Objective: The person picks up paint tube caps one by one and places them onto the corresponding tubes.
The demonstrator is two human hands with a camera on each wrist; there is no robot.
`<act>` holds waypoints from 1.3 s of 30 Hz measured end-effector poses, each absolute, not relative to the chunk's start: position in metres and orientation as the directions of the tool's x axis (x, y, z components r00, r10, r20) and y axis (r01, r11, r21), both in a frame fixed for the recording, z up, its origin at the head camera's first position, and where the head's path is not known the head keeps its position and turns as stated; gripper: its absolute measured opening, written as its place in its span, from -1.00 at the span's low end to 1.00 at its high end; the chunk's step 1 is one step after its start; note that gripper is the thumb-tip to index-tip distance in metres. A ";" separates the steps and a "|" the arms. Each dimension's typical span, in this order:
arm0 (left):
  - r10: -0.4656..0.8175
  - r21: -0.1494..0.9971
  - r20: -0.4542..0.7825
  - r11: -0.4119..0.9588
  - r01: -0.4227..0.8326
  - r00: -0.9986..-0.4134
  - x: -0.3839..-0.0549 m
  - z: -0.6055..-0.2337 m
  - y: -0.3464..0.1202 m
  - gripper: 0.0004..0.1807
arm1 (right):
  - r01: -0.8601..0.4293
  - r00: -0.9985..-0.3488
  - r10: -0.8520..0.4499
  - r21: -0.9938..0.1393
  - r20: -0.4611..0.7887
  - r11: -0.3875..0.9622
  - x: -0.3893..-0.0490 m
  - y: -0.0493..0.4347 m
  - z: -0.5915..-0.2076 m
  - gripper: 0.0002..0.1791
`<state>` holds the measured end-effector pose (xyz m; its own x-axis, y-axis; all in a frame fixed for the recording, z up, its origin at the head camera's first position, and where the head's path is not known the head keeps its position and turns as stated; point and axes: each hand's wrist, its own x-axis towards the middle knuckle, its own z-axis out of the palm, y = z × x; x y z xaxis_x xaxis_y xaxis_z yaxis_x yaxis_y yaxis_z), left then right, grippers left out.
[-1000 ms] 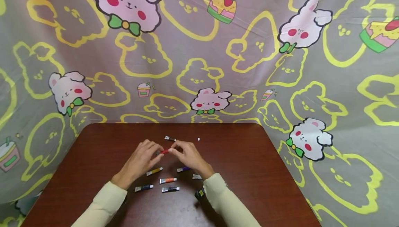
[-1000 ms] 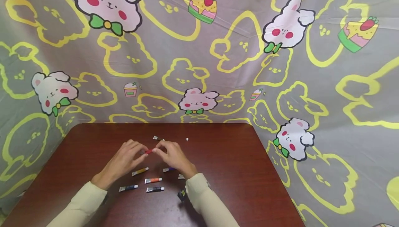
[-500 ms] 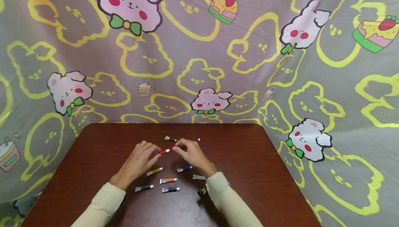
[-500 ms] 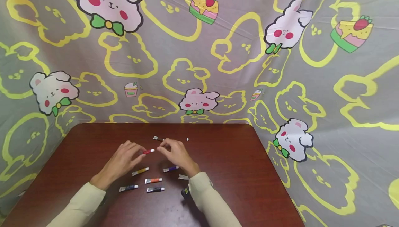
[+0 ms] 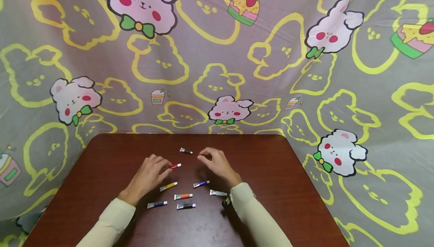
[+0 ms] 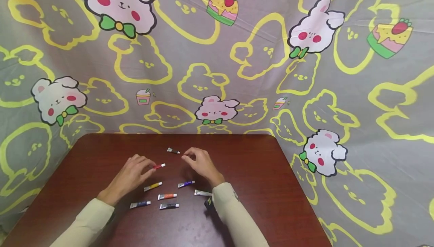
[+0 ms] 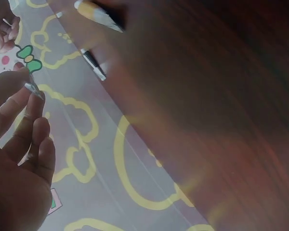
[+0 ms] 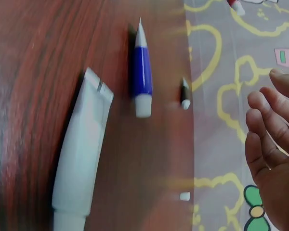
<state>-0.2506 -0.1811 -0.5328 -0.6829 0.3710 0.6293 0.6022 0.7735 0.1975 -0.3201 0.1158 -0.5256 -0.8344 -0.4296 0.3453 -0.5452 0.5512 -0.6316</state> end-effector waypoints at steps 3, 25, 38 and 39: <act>0.368 0.203 0.614 0.781 0.590 -0.698 -0.251 -0.537 -0.184 -0.79 | -0.539 -0.841 -0.405 -0.625 0.360 0.564 -0.325 0.120 -0.529 -0.85; 0.350 0.242 0.443 0.840 0.486 -0.826 -0.251 -0.563 -0.205 -0.82 | -0.450 -0.893 -0.306 -0.636 0.330 0.627 -0.347 0.147 -0.545 -0.86; 0.339 0.254 0.389 0.854 0.453 -0.857 -0.248 -0.570 -0.212 -0.83 | -0.408 -0.913 -0.276 -0.635 0.301 0.656 -0.356 0.162 -0.558 -0.85; 0.337 0.253 0.385 0.857 0.449 -0.859 -0.248 -0.570 -0.212 -0.82 | -0.406 -0.914 -0.275 -0.635 0.300 0.657 -0.357 0.163 -0.558 -0.85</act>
